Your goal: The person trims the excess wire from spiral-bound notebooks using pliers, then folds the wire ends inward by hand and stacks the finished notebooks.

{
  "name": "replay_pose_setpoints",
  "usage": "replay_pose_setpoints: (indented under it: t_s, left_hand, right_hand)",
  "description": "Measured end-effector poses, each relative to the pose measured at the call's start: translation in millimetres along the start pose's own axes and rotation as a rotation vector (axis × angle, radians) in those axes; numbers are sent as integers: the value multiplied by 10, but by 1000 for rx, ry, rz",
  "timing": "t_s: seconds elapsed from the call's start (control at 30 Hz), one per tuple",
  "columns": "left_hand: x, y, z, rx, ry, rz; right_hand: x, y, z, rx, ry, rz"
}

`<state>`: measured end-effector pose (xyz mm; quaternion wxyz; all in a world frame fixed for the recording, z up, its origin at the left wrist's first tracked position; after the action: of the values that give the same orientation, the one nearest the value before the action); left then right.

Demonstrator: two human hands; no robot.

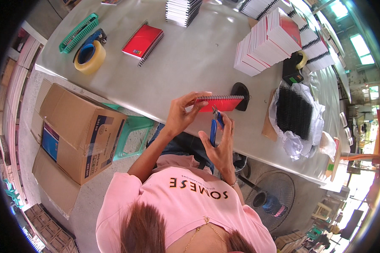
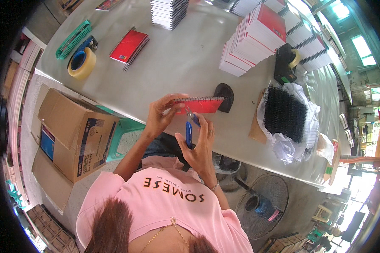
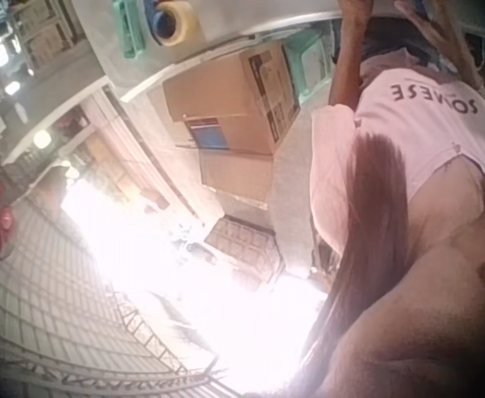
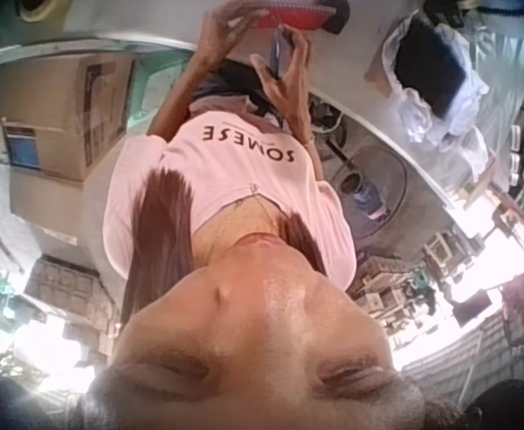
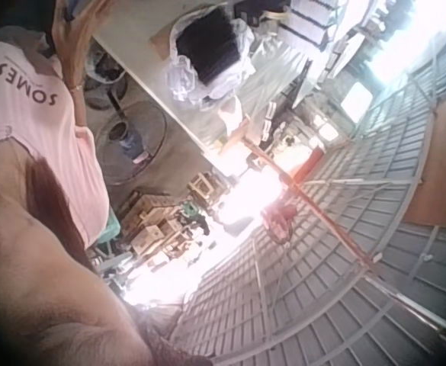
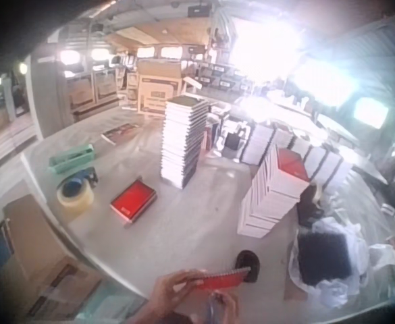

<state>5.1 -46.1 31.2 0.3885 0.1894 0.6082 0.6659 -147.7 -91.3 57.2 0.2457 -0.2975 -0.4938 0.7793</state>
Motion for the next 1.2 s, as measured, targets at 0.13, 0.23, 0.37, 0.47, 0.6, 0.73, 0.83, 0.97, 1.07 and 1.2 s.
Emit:
replay_pose_setpoints:
  t_s: [0.13, 0.23, 0.37, 0.47, 0.6, 0.73, 0.83, 0.97, 1.07, 1.2]
  left_hand:
    - [-6, -29, -24, 127, -20, 117]
    - [6, -153, -41, 156, -109, 167]
    - [-6, -36, -50, 197, -51, 42]
    - [2, -79, -48, 140, -84, 69]
    - [12, -88, -61, 129, -157, 99]
    - [12, -37, -27, 6, -135, 42]
    - [21, 17, -18, -15, -125, 49]
    - [32, 18, -14, -101, -118, 41]
    - [42, 32, -5, -166, -100, 10]
    - [43, 60, -14, -215, -43, -44]
  right_hand:
    - [-8, -11, -9, 15, -11, 6]
    - [-2, -27, -16, 27, -9, -3]
    - [-2, 31, -19, 24, 23, 7]
    - [-26, 0, -28, 93, 7, 6]
    - [-35, 6, -45, 230, 22, 77]
    - [-35, -41, -62, 323, 43, 87]
    - [-39, -55, -76, 363, 57, 128]
    - [-14, -22, -88, 301, 76, 98]
    - [-9, -10, -91, 260, 79, 75]
    - [-9, -52, -76, 257, 83, 77]
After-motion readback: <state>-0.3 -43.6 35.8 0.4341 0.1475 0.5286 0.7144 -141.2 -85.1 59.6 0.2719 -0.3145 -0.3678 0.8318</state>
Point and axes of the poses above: each hand's wrist, its own x-axis away from the middle knuckle, its own z-axis out of the back of the hand, y = z × x, the point moved 6 cm from there along -x, towards the middle knuckle, and after that the axes turned 13 degrees about -x, right-handed, at the moved point
